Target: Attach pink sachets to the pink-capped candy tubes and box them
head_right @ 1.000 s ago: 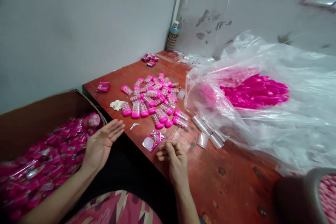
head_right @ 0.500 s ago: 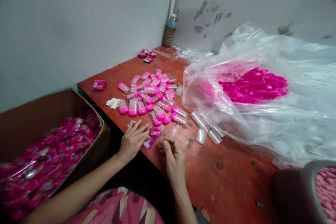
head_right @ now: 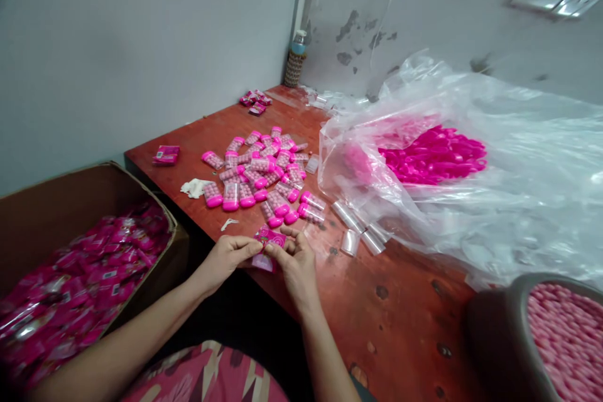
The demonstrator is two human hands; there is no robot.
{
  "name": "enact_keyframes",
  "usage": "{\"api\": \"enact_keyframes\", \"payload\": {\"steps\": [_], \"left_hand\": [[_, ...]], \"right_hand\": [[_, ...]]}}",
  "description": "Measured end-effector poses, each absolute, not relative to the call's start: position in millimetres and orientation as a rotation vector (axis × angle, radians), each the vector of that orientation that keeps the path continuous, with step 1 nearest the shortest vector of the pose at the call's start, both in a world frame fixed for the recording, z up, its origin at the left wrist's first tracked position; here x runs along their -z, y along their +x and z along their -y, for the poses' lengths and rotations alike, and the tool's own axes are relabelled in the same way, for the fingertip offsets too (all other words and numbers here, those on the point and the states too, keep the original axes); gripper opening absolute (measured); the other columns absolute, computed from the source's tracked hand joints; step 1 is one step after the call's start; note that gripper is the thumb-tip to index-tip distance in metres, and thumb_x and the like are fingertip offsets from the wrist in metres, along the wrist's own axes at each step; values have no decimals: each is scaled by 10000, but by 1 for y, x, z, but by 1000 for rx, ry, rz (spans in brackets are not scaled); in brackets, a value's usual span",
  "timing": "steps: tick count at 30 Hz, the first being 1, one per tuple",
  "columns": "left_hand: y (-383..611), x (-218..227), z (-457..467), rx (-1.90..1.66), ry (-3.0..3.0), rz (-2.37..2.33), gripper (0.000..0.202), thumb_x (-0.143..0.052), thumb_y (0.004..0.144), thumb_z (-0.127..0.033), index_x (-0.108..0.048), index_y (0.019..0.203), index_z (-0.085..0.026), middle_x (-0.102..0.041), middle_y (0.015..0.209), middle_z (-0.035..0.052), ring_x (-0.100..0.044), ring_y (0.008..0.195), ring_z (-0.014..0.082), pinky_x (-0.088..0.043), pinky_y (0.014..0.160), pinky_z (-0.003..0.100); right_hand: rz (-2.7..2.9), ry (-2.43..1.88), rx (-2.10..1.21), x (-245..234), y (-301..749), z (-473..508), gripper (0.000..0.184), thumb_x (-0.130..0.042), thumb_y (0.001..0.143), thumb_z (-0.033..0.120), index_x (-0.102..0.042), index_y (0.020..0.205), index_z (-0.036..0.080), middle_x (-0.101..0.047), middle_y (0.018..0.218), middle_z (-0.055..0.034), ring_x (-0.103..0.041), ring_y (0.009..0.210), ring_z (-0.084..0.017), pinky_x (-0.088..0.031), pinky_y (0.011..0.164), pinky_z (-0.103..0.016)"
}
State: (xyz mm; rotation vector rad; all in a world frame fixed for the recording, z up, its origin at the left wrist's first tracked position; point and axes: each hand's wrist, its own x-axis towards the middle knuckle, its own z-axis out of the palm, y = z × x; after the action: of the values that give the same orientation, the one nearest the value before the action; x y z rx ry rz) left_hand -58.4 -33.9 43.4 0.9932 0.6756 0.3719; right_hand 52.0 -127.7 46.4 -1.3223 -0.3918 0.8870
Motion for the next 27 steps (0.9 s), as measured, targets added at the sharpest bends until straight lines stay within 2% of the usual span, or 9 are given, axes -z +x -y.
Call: {"api": "enact_keyframes", "payload": {"steps": [5, 8, 11, 14, 16, 22, 27], "left_hand": [[-67, -41, 31, -208, 986, -598, 272, -613, 709, -353, -687, 843, -128, -663, 784, 68, -607, 731, 169, -493, 675, 277], [-72, -38, 28, -237, 1030, -660, 248, -634, 691, -347, -689, 765, -116, -649, 713, 59, -596, 662, 145, -496, 625, 248], [-76, -36, 27, -314, 1052, -730, 223, -672, 655, -319, -678, 645, -96, -623, 593, 42, -569, 563, 115, -492, 590, 223], [-76, -35, 28, -362, 974, -801, 216, -691, 633, -305, -672, 619, -91, -624, 571, 43, -558, 528, 104, -485, 539, 199], [-75, -35, 29, -372, 889, -831, 212, -702, 622, -297, -671, 633, -88, -632, 582, 48, -565, 531, 106, -489, 526, 198], [-69, -36, 30, -418, 641, -874, 158, -721, 608, -208, -623, 593, -85, -624, 574, 39, -570, 506, 102, -501, 483, 196], [-51, -43, 32, -503, 395, -865, 59, -643, 699, -140, -617, 673, -95, -631, 602, 34, -584, 498, 100, -516, 476, 202]], "right_hand": [[516, -1402, -865, -42, 43, 121, 348, -698, 636, 283, -525, 925, 194, -565, 558, 66, -501, 467, -95, -374, 453, -196], [655, -1554, -787, -39, 50, 120, 293, -656, 669, 340, -548, 900, 195, -571, 563, 52, -507, 475, -112, -383, 459, -214], [907, -1878, -446, -42, 78, 122, 222, -528, 775, 369, -595, 900, 197, -630, 728, -15, -565, 625, -155, -425, 578, -262], [1150, -2276, 26, -45, 118, 120, 262, -425, 841, 303, -588, 1009, 185, -614, 941, -91, -552, 844, -213, -401, 738, -322], [1298, -2456, 143, -46, 140, 117, 286, -404, 849, 264, -579, 1050, 160, -601, 955, -123, -534, 885, -233, -382, 763, -330], [1434, -2529, -64, -47, 163, 117, 270, -468, 811, 391, -646, 876, 199, -601, 825, -85, -559, 769, -210, -376, 666, -281], [1167, -2355, -384, -46, 156, 139, 337, -498, 758, 499, -568, 664, 183, -579, 618, -16, -534, 579, -169, -368, 559, -269]]}}
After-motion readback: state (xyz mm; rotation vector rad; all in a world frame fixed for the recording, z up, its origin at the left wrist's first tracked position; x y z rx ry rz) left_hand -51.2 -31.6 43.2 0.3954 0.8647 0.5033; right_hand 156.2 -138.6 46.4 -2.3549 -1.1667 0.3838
